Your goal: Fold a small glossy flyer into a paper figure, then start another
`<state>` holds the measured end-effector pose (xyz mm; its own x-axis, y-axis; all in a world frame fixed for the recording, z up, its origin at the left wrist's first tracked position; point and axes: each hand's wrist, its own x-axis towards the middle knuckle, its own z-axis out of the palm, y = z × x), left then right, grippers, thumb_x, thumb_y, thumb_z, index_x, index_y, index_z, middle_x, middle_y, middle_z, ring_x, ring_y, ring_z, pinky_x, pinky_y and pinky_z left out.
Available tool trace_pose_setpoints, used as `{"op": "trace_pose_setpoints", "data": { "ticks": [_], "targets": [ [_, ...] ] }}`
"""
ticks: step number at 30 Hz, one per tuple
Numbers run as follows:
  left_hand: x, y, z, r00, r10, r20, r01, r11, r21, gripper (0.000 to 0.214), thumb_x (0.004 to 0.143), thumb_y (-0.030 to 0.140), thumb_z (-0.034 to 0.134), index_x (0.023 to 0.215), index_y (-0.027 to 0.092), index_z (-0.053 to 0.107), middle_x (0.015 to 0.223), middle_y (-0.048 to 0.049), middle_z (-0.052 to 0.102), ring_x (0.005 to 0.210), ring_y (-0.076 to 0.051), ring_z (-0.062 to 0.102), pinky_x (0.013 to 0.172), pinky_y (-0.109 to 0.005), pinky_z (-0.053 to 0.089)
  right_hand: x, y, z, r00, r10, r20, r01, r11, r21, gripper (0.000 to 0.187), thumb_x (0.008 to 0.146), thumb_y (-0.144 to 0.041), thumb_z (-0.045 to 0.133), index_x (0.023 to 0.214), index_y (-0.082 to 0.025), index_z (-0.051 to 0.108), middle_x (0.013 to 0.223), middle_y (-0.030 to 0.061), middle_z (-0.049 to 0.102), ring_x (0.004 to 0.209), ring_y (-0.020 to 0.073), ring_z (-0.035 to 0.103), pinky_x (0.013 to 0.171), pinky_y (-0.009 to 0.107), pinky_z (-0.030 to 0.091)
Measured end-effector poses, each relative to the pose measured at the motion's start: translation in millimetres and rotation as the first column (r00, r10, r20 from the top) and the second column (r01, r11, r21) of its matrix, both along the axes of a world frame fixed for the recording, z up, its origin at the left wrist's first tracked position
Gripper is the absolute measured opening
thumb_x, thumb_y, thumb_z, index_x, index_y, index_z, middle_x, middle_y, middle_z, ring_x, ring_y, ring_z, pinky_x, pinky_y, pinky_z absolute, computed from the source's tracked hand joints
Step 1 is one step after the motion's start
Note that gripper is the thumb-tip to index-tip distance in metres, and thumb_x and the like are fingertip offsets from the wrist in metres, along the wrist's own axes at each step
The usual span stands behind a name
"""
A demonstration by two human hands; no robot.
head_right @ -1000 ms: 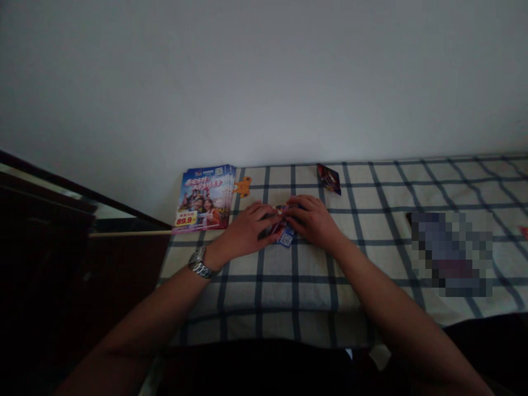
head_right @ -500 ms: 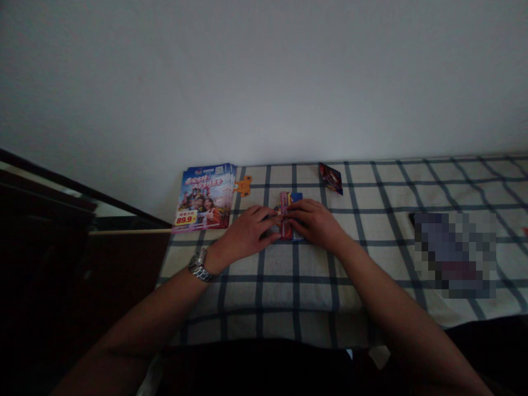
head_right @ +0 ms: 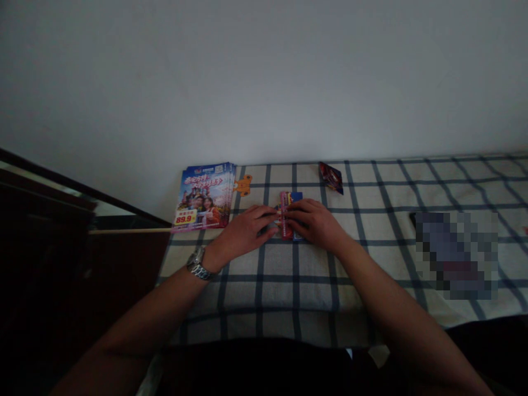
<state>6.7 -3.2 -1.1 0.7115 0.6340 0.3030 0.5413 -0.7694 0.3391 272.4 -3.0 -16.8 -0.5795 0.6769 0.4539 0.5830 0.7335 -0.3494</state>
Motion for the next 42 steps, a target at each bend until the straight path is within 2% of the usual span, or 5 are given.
{"op": "trace_pose_setpoints", "data": {
  "ticks": [10, 21, 28, 36, 42],
  "targets": [
    [-0.5, 0.3, 0.0, 1.0, -0.001, -0.012, 0.001, 1.0, -0.017, 0.032, 0.108, 0.036, 0.053, 0.13, 0.018, 0.067, 0.132, -0.0096, 0.064, 0.122, -0.024, 0.06, 0.108, -0.044, 0.056, -4.2, -3.1, 3.4, 0.998, -0.03, 0.057, 0.029, 0.999, 0.021, 0.025, 0.102, -0.033, 0.063, 0.121, -0.023, 0.077, 0.127, 0.0126, 0.072, 0.116, 0.0305, 0.067, 0.099, 0.052, 0.056],
    [-0.9, 1.2, -0.8, 1.0, -0.01, -0.002, 0.01, 1.0, -0.002, 0.032, 0.107, 0.034, 0.053, 0.133, 0.019, 0.064, 0.132, -0.0097, 0.064, 0.121, -0.025, 0.06, 0.105, -0.045, 0.057, -3.3, -3.4, 1.2, 0.997, -0.034, 0.066, 0.034, 0.999, 0.001, 0.027, 0.102, -0.033, 0.064, 0.125, -0.028, 0.076, 0.13, 0.0111, 0.071, 0.119, 0.031, 0.066, 0.102, 0.053, 0.055],
    [0.8, -0.1, 0.4, 0.997, -0.007, -0.083, 0.011, 0.999, 0.049, 0.034, 0.106, 0.032, 0.055, 0.136, 0.018, 0.062, 0.133, -0.0109, 0.062, 0.121, -0.027, 0.057, 0.104, -0.046, 0.056, -3.2, -2.8, 0.8, 0.998, -0.021, 0.06, 0.021, 1.0, -0.011, 0.029, 0.101, -0.032, 0.064, 0.127, -0.026, 0.076, 0.131, 0.0124, 0.071, 0.119, 0.0314, 0.066, 0.102, 0.053, 0.054],
    [6.3, -2.5, 5.0, 0.993, 0.033, -0.118, -0.022, 0.996, 0.088, 0.033, 0.106, 0.031, 0.052, 0.136, 0.018, 0.061, 0.132, -0.0109, 0.062, 0.118, -0.027, 0.058, 0.099, -0.044, 0.057, 0.0, -0.5, 1.8, 1.0, 0.0, 0.013, 0.001, 1.0, -0.023, 0.026, 0.101, -0.032, 0.065, 0.123, -0.027, 0.077, 0.127, 0.0106, 0.074, 0.116, 0.0296, 0.069, 0.101, 0.052, 0.057],
    [6.9, -1.8, 3.0, 0.993, 0.037, -0.111, -0.026, 0.995, 0.094, 0.033, 0.106, 0.031, 0.052, 0.135, 0.016, 0.06, 0.131, -0.0111, 0.063, 0.117, -0.027, 0.058, 0.099, -0.044, 0.057, -0.6, -1.1, 3.5, 1.0, 0.001, 0.019, -0.001, 1.0, -0.003, 0.022, 0.102, -0.031, 0.064, 0.117, -0.024, 0.078, 0.125, 0.0113, 0.075, 0.115, 0.0294, 0.07, 0.099, 0.051, 0.057]
  ]
}}
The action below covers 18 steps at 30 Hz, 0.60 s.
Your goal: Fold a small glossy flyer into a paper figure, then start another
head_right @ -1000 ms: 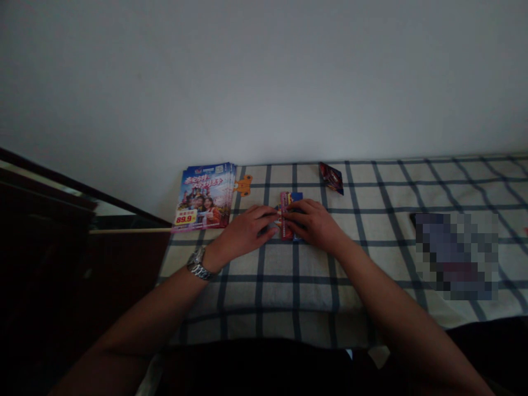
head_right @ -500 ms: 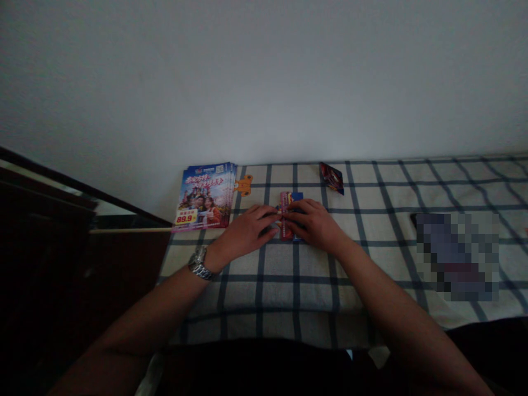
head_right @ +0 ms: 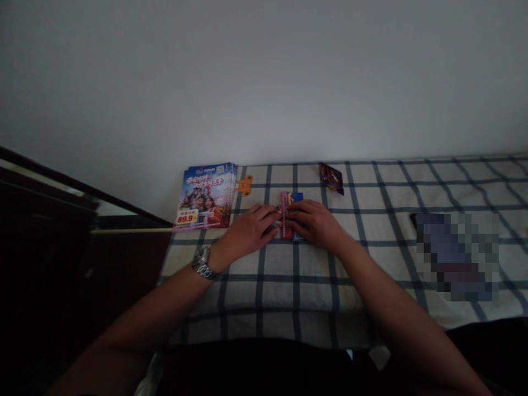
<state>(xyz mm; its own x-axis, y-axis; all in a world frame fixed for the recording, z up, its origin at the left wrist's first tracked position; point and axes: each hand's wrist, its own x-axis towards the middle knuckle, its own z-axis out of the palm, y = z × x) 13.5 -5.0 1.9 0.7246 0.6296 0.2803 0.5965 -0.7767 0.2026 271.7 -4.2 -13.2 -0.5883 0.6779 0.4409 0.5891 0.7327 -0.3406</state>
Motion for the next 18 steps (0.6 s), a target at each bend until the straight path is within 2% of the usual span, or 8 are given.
{"op": "trace_pose_setpoints", "data": {
  "ticks": [12, 18],
  "targets": [
    [0.9, -1.1, -0.8, 0.999, -0.002, -0.041, 0.004, 0.999, 0.043, 0.034, 0.107, 0.031, 0.051, 0.135, 0.015, 0.061, 0.131, -0.0119, 0.063, 0.119, -0.028, 0.059, 0.1, -0.044, 0.056, 1.4, 0.1, -3.2, 1.0, -0.016, 0.017, 0.016, 1.0, 0.002, 0.024, 0.101, -0.029, 0.065, 0.12, -0.022, 0.077, 0.129, 0.0131, 0.073, 0.118, 0.0317, 0.07, 0.101, 0.053, 0.058],
    [1.6, -0.9, -1.2, 0.999, -0.001, -0.041, 0.002, 0.999, 0.046, 0.033, 0.106, 0.03, 0.054, 0.135, 0.015, 0.06, 0.129, -0.0106, 0.063, 0.119, -0.026, 0.059, 0.103, -0.043, 0.055, 9.0, -0.3, -1.6, 0.999, -0.026, -0.043, 0.022, 0.996, -0.084, 0.021, 0.103, -0.027, 0.06, 0.112, -0.022, 0.079, 0.131, 0.0123, 0.071, 0.113, 0.026, 0.074, 0.099, 0.043, 0.062]
  ]
}}
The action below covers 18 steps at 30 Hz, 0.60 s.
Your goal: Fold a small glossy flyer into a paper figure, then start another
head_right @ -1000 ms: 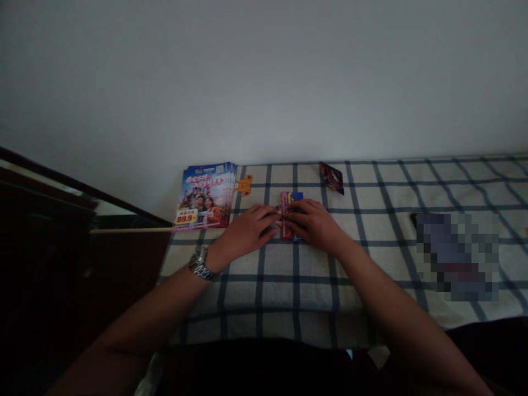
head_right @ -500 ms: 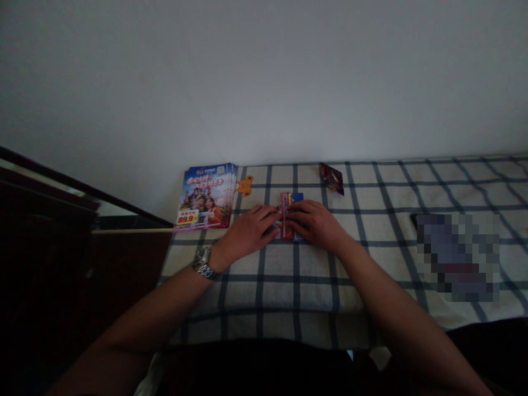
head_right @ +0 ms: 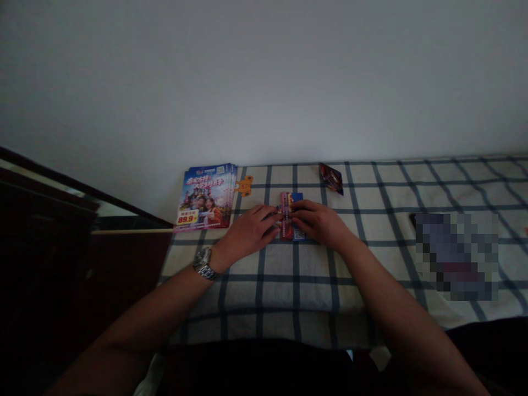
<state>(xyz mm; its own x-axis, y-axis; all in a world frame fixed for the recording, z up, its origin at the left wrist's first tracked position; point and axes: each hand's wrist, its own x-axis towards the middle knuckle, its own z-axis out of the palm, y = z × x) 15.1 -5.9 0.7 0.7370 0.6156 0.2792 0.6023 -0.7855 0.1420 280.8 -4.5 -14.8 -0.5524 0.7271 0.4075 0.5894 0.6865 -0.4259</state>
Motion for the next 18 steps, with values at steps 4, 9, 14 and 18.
{"op": "trace_pose_setpoints", "data": {
  "ticks": [4, 9, 14, 18],
  "targets": [
    [0.3, -0.4, 1.9, 1.0, -0.003, -0.003, 0.003, 1.0, 0.012, 0.032, 0.105, 0.028, 0.055, 0.134, 0.015, 0.061, 0.128, -0.0107, 0.063, 0.12, -0.026, 0.058, 0.104, -0.043, 0.055, 0.8, 0.2, 2.4, 1.0, -0.004, 0.005, 0.004, 1.0, 0.004, 0.021, 0.103, -0.026, 0.06, 0.11, -0.022, 0.079, 0.127, 0.0116, 0.073, 0.109, 0.0258, 0.075, 0.096, 0.042, 0.064],
    [0.5, -1.1, 4.2, 1.0, -0.004, -0.007, 0.005, 1.0, 0.021, 0.032, 0.106, 0.029, 0.053, 0.133, 0.015, 0.062, 0.127, -0.0107, 0.064, 0.118, -0.026, 0.06, 0.1, -0.041, 0.056, 0.4, 0.9, 2.5, 1.0, -0.001, -0.006, 0.001, 1.0, 0.003, 0.02, 0.102, -0.027, 0.061, 0.107, -0.023, 0.08, 0.125, 0.0112, 0.074, 0.106, 0.0258, 0.076, 0.092, 0.041, 0.064],
    [0.7, -1.1, 2.6, 1.0, -0.002, 0.005, 0.002, 1.0, 0.027, 0.032, 0.106, 0.029, 0.054, 0.134, 0.016, 0.062, 0.128, -0.0105, 0.063, 0.12, -0.026, 0.059, 0.1, -0.041, 0.056, 1.0, 0.4, 1.8, 1.0, -0.011, 0.002, 0.011, 1.0, -0.003, 0.021, 0.102, -0.028, 0.061, 0.108, -0.023, 0.081, 0.126, 0.0112, 0.074, 0.106, 0.0258, 0.076, 0.092, 0.041, 0.064],
    [0.9, -1.6, 2.0, 1.0, -0.004, -0.001, 0.005, 0.999, 0.032, 0.032, 0.106, 0.028, 0.053, 0.134, 0.016, 0.062, 0.128, -0.011, 0.063, 0.12, -0.026, 0.059, 0.1, -0.041, 0.057, 0.5, 0.7, 2.3, 1.0, 0.006, -0.004, -0.006, 1.0, 0.01, 0.021, 0.102, -0.027, 0.061, 0.106, -0.022, 0.081, 0.122, 0.0118, 0.075, 0.104, 0.025, 0.076, 0.091, 0.04, 0.064]
  ]
}}
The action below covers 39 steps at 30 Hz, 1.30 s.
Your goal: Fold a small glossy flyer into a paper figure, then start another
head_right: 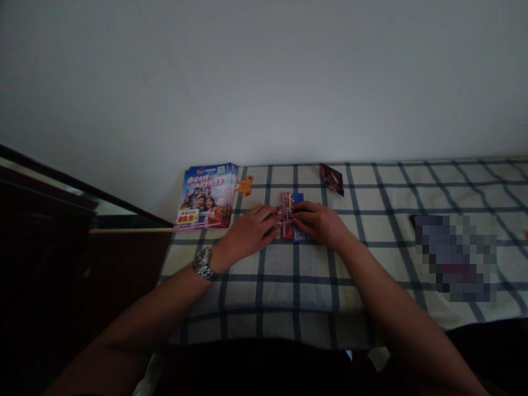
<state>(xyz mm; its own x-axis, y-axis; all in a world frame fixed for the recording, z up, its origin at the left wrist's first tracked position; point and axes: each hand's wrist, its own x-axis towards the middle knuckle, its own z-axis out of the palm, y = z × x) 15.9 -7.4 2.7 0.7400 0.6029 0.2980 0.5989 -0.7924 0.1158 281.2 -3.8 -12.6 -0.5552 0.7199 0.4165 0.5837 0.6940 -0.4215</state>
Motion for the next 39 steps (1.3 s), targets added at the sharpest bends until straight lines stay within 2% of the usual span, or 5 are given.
{"op": "trace_pose_setpoints", "data": {
  "ticks": [13, 17, 25, 31, 39],
  "targets": [
    [1.7, -2.0, 1.9, 0.999, 0.01, -0.038, -0.009, 1.0, 0.024, 0.034, 0.107, 0.03, 0.052, 0.135, 0.014, 0.062, 0.133, -0.0111, 0.064, 0.117, -0.026, 0.059, 0.1, -0.041, 0.054, 1.2, 4.0, -11.3, 1.0, 0.009, -0.011, -0.009, 1.0, -0.011, 0.021, 0.1, -0.029, 0.063, 0.105, -0.023, 0.082, 0.123, 0.0133, 0.07, 0.109, 0.028, 0.072, 0.097, 0.047, 0.062],
    [2.0, -2.8, 3.7, 0.998, -0.004, -0.064, 0.005, 1.0, 0.025, 0.035, 0.106, 0.032, 0.053, 0.135, 0.013, 0.063, 0.133, -0.011, 0.066, 0.11, -0.025, 0.059, 0.096, -0.04, 0.054, 0.5, 4.1, -10.2, 0.999, 0.013, -0.033, -0.013, 1.0, -0.02, 0.021, 0.1, -0.03, 0.064, 0.102, -0.022, 0.083, 0.123, 0.0137, 0.069, 0.11, 0.0282, 0.071, 0.098, 0.046, 0.061],
    [0.7, -1.4, -1.2, 0.997, 0.006, -0.078, -0.003, 0.999, 0.039, 0.04, 0.102, 0.021, 0.057, 0.142, 0.016, 0.059, 0.137, -0.0096, 0.064, 0.113, -0.026, 0.058, 0.099, -0.041, 0.053, -1.8, 2.2, -4.5, 0.998, 0.012, -0.059, -0.015, 0.998, -0.057, 0.022, 0.1, -0.03, 0.063, 0.104, -0.023, 0.084, 0.122, 0.0135, 0.068, 0.11, 0.0278, 0.069, 0.099, 0.047, 0.06],
    [1.5, -2.5, 1.6, 0.995, -0.002, -0.096, 0.008, 0.998, 0.06, 0.039, 0.102, 0.02, 0.056, 0.14, 0.016, 0.061, 0.143, -0.0096, 0.062, 0.107, -0.025, 0.058, 0.095, -0.041, 0.054, 0.3, 3.7, -4.8, 0.999, -0.033, -0.01, 0.033, 0.999, -0.017, 0.02, 0.099, -0.03, 0.066, 0.104, -0.027, 0.084, 0.118, 0.0119, 0.071, 0.113, 0.0302, 0.066, 0.1, 0.052, 0.057],
    [2.6, 0.1, 0.1, 0.997, -0.028, -0.066, 0.03, 0.999, 0.033, 0.039, 0.103, 0.019, 0.055, 0.141, 0.013, 0.061, 0.142, -0.0091, 0.064, 0.112, -0.024, 0.058, 0.099, -0.039, 0.055, -1.5, 5.4, -3.9, 0.998, -0.052, -0.043, 0.052, 0.999, -0.006, 0.02, 0.101, -0.029, 0.063, 0.102, -0.023, 0.082, 0.113, 0.0111, 0.074, 0.107, 0.0277, 0.068, 0.095, 0.048, 0.057]
  ]
}}
